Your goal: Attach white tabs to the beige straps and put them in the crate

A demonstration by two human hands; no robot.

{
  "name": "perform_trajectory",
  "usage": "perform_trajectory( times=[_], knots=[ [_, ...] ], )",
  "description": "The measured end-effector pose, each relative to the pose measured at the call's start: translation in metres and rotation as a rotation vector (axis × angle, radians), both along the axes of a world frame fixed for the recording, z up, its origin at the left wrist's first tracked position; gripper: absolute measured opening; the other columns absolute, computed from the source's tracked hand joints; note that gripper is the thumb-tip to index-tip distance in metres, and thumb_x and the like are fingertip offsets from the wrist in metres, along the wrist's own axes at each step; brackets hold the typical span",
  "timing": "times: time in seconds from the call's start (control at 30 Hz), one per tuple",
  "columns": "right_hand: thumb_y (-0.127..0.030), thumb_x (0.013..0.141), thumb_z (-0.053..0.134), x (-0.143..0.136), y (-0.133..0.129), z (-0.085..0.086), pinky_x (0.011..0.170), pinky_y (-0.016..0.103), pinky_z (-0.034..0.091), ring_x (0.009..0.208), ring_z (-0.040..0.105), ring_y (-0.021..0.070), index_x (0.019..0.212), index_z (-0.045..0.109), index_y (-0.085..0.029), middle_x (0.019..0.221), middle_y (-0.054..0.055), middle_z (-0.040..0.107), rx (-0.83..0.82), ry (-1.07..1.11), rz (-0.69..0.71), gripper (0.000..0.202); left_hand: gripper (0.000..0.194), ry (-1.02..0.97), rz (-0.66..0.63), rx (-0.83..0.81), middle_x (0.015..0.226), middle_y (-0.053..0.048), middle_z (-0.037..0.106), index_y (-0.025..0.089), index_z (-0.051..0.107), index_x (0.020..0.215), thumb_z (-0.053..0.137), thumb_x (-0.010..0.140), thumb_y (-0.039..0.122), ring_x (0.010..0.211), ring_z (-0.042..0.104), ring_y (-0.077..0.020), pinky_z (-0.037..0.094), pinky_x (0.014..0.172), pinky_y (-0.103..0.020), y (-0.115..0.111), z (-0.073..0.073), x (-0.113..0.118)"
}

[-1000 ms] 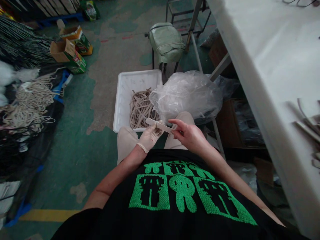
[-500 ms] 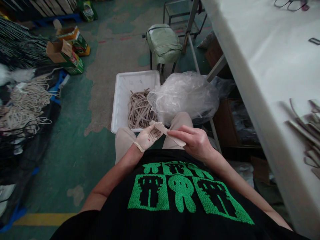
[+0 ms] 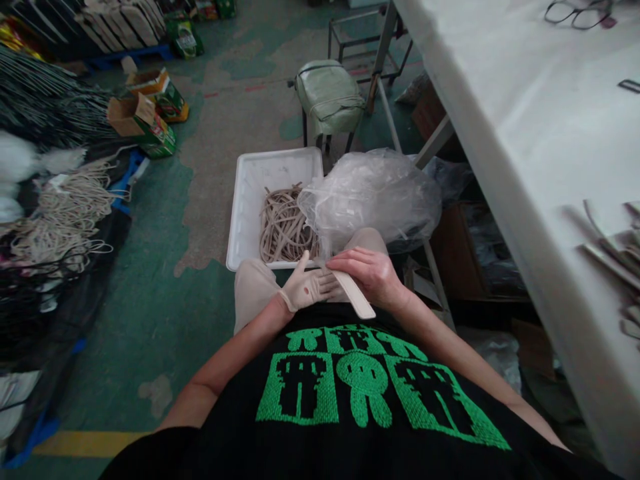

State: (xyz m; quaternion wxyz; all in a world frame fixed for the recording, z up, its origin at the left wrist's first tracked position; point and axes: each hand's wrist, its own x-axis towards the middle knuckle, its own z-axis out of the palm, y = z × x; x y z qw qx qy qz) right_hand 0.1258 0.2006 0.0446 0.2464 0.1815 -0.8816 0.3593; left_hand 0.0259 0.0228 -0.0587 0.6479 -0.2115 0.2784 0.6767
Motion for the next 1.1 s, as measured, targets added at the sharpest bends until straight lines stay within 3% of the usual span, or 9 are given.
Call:
perform_trajectory(
  times=[0.07,0.2,0.4,0.57,0.67,0.73,0.83,0.93,1.1],
  knots=[
    [-0.02,0.101,0.052,0.011,0.001,0.015,0.075,0.034,0.056,0.087,0.07,0.0196,0.112,0.068,-0.016,0.099,0.011,0.075,-0.068,-0.044,0.06,0.019,0.066,-0.013,0.05,-0.069,0.101,-0.02,0.073,0.004,0.06,0.122,0.04,0.097,0.062,0.095,0.071,-0.0303,0.055,0.089,-0.047,0.003,-0.02,-0.007],
    [-0.025,0.102,0.052,0.036,0.005,0.029,0.075,0.03,0.055,0.086,0.07,0.0169,0.111,0.068,-0.019,0.094,0.008,0.074,-0.23,-0.255,0.211,0.02,0.058,0.024,0.396,-0.326,0.086,-0.016,0.072,0.002,0.056,0.129,0.037,0.102,0.05,0.075,0.071,-0.0227,0.058,0.074,-0.036,0.015,-0.042,-0.036],
    [-0.036,0.1,0.053,0.055,0.006,-0.002,0.07,0.026,0.055,0.077,0.069,0.0155,0.098,0.072,-0.019,0.089,0.005,0.075,-0.406,-0.707,0.105,0.026,0.034,0.239,0.63,-0.336,0.066,0.0,0.065,0.017,0.06,0.131,0.05,0.099,0.024,0.05,0.058,-0.0097,0.051,0.058,-0.022,0.02,-0.033,-0.07],
    [-0.051,0.1,0.05,0.038,0.018,-0.011,0.083,0.033,0.055,0.09,0.069,0.0205,0.101,0.074,-0.017,0.094,0.008,0.074,-0.667,-0.683,0.103,0.041,0.046,0.659,0.441,-0.139,0.063,0.001,0.062,0.014,0.065,0.128,0.072,0.086,0.033,0.051,0.055,-0.009,0.045,0.054,-0.021,0.015,-0.015,-0.045],
    [-0.058,0.097,0.052,0.016,0.036,-0.018,0.1,0.043,0.051,0.118,0.063,0.0274,0.105,0.075,-0.018,0.123,0.013,0.07,-0.805,-0.574,-0.004,0.047,0.056,0.854,0.271,-0.085,0.065,0.0,0.065,0.013,0.068,0.124,0.077,0.08,0.046,0.054,0.055,-0.0101,0.044,0.057,-0.023,0.008,-0.003,-0.029],
    [-0.06,0.096,0.053,-0.001,0.048,-0.025,0.108,0.048,0.045,0.133,0.054,0.0292,0.108,0.075,-0.021,0.146,0.012,0.057,-0.91,-0.546,-0.031,0.047,0.057,0.968,0.125,-0.08,0.066,-0.002,0.067,0.013,0.07,0.121,0.076,0.08,0.051,0.056,0.056,-0.0112,0.044,0.058,-0.024,0.003,0.005,-0.022],
    [-0.063,0.093,0.056,-0.022,0.061,-0.034,0.113,0.049,0.041,0.143,0.043,0.0277,0.109,0.075,-0.025,0.158,0.008,0.043,-1.085,-0.547,-0.021,0.046,0.053,1.074,-0.074,-0.067,0.071,-0.004,0.069,0.013,0.072,0.115,0.072,0.082,0.055,0.059,0.058,-0.013,0.045,0.061,-0.026,-0.004,0.015,-0.014],
    [-0.068,0.088,0.06,-0.038,0.063,-0.035,0.112,0.049,0.04,0.145,0.041,0.0275,0.108,0.075,-0.026,0.156,0.008,0.047,-1.145,-0.541,0.003,0.05,0.052,1.094,-0.179,-0.056,0.071,-0.005,0.069,0.014,0.074,0.11,0.07,0.083,0.058,0.06,0.059,-0.0139,0.045,0.061,-0.026,-0.007,0.019,-0.007],
    [-0.06,0.093,0.058,-0.044,0.04,-0.032,0.117,0.044,0.034,0.13,0.057,0.0248,0.106,0.078,-0.024,0.129,0.007,0.07,-1.021,-0.458,0.043,0.043,0.056,1.015,-0.23,-0.058,0.065,-0.004,0.067,0.015,0.072,0.116,0.068,0.083,0.06,0.055,0.057,-0.0139,0.043,0.056,-0.026,-0.005,0.015,0.01]
  ],
)
